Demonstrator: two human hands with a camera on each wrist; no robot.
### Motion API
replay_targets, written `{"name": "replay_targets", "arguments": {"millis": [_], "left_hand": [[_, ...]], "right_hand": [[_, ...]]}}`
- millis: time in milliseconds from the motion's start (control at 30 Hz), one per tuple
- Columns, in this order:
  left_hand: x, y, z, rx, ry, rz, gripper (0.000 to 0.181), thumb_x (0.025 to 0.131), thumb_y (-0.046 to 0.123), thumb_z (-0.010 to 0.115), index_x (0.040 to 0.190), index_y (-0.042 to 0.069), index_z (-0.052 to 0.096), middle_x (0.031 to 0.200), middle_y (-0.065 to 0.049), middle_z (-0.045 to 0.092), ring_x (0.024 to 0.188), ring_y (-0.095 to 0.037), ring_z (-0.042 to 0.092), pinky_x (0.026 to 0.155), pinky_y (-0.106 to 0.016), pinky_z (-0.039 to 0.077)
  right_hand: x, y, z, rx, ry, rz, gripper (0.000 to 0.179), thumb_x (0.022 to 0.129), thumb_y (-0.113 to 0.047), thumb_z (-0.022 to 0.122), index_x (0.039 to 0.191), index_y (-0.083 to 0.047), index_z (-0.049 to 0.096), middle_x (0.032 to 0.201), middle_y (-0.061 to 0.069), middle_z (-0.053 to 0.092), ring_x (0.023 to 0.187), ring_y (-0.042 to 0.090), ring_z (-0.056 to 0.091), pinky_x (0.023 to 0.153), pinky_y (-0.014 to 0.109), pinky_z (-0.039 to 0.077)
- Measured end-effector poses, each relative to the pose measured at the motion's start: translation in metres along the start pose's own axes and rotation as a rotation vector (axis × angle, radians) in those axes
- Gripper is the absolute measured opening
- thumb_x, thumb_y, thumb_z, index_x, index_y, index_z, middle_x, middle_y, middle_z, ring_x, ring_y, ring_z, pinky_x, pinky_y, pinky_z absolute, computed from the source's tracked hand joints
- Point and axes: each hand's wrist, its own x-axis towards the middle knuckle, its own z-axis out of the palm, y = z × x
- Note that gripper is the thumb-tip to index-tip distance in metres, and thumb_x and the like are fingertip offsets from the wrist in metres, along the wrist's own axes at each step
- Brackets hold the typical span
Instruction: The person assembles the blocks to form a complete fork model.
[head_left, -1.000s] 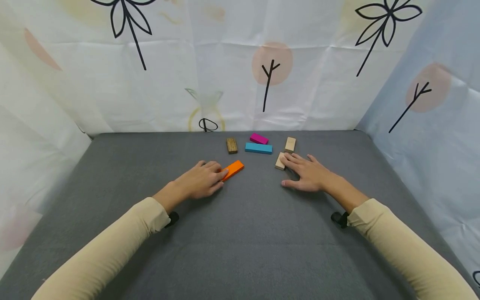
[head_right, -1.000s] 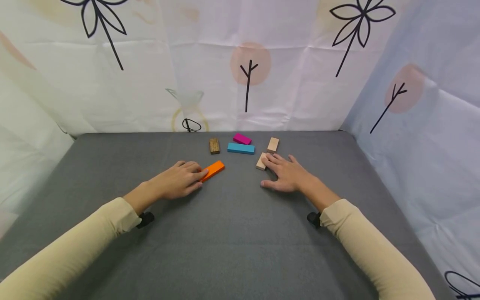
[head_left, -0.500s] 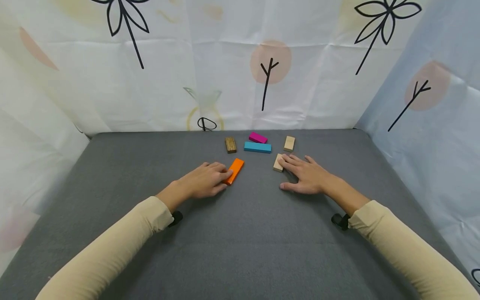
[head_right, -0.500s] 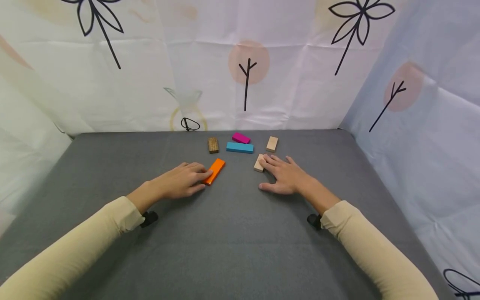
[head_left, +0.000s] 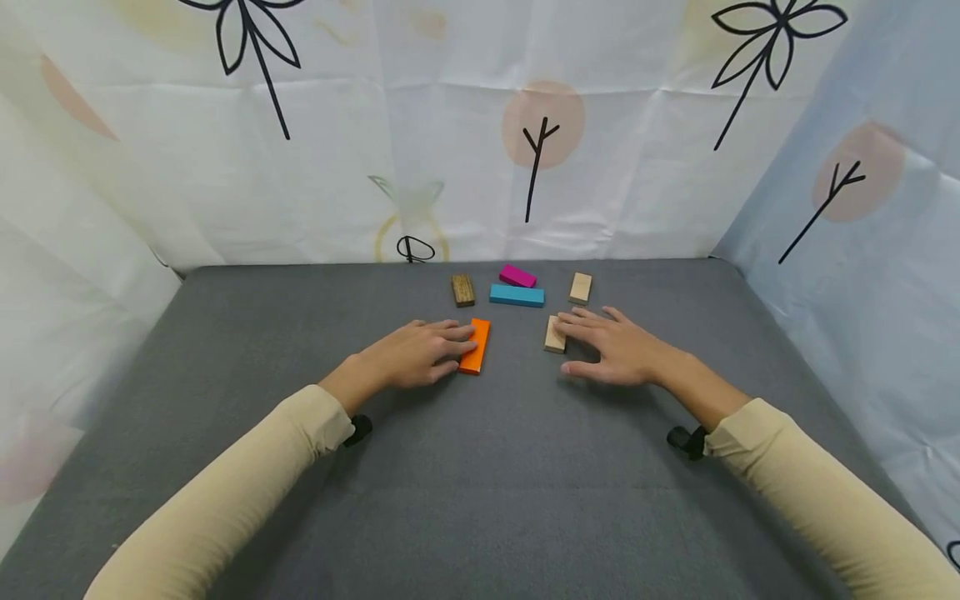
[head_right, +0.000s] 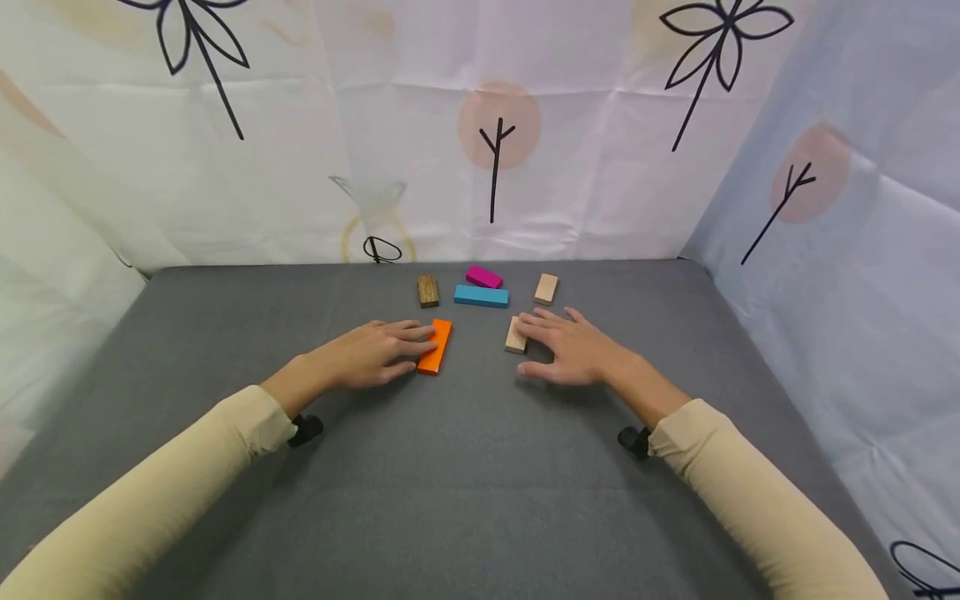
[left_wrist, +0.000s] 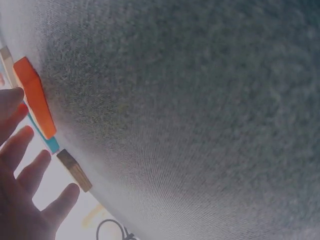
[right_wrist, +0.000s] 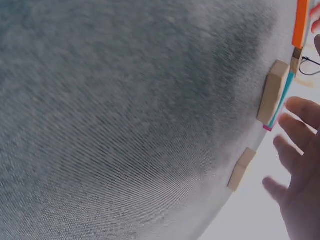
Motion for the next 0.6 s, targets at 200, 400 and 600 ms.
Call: {"name": "replay_targets", "arguments": {"millis": [200,400,600], "left_hand": [[-0.0017,0.001,-0.0015,0.023,-0.058,0.02,0.049,0.105,0.019,0.051,0.152,0.013,0.042,0.157,-0.005,0.038,0.147,-0.028,0.03,0.113,-0.058,0.03],[-0.0027,0.004,-0.0001,0.037,-0.132,-0.003,0.052,0.107,0.025,0.043,0.157,0.017,0.032,0.162,-0.003,0.027,0.15,-0.027,0.021,0.115,-0.06,0.023],[-0.0005,0.0087,0.0032,0.023,-0.159,-0.045,0.054,0.108,0.031,0.039,0.159,0.02,0.025,0.164,0.0,0.021,0.152,-0.025,0.014,0.117,-0.06,0.016]], "right_hand": [[0.0011,-0.0012,0.0003,0.068,-0.01,-0.022,0.064,0.096,-0.041,0.062,0.146,-0.003,0.05,0.156,0.015,0.038,0.142,0.047,0.032,0.112,0.064,0.025],[0.0027,-0.0042,0.0017,0.068,0.006,-0.037,0.061,0.095,-0.039,0.063,0.142,0.0,0.054,0.154,0.015,0.042,0.139,0.047,0.037,0.11,0.065,0.029],[0.0038,-0.0065,0.0018,0.041,0.002,-0.059,0.062,0.094,-0.039,0.063,0.141,0.0,0.055,0.153,0.015,0.044,0.137,0.046,0.041,0.108,0.065,0.031]]}}
